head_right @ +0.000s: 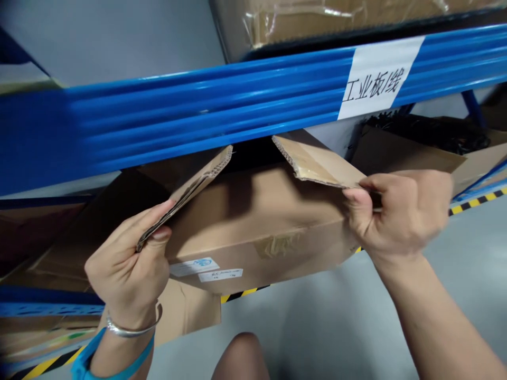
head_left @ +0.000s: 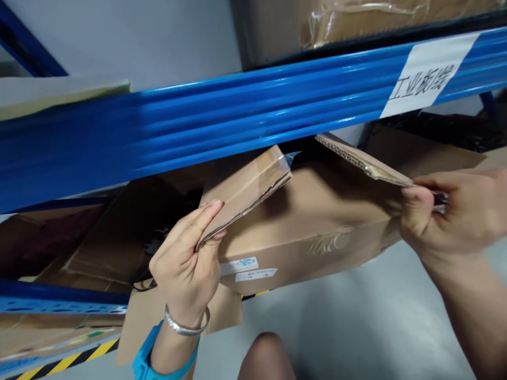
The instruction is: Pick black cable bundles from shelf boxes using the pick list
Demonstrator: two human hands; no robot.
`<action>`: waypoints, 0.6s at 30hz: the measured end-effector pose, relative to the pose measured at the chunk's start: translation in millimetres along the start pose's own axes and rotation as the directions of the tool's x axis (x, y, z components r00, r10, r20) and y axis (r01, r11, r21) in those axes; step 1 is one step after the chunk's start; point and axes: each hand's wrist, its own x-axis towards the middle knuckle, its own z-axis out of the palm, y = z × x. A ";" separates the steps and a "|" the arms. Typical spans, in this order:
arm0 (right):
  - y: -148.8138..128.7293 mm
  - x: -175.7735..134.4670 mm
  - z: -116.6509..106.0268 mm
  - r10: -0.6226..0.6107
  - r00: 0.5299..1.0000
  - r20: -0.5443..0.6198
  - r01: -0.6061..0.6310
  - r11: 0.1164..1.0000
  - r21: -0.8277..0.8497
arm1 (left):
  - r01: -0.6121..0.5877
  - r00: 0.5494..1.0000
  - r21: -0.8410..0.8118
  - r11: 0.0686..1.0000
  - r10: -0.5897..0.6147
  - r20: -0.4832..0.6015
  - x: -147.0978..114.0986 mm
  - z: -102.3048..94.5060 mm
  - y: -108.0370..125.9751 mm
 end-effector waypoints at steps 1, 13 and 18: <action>-11.0 3.4 -6.2 0.043 0.999 0.017 -0.043 0.999 -0.002 | -0.003 1.000 0.001 1.000 0.003 0.013 0.3 -0.3 0.0; -76.6 27.5 -19.5 -0.280 0.888 0.365 -0.001 0.792 0.611 | -0.013 1.000 0.010 1.000 0.012 0.027 0.3 -3.7 -1.8; -59.2 43.1 30.7 -0.336 0.745 0.577 -0.147 0.761 0.632 | -0.016 0.998 0.040 0.999 0.014 0.058 -0.8 -7.9 -6.0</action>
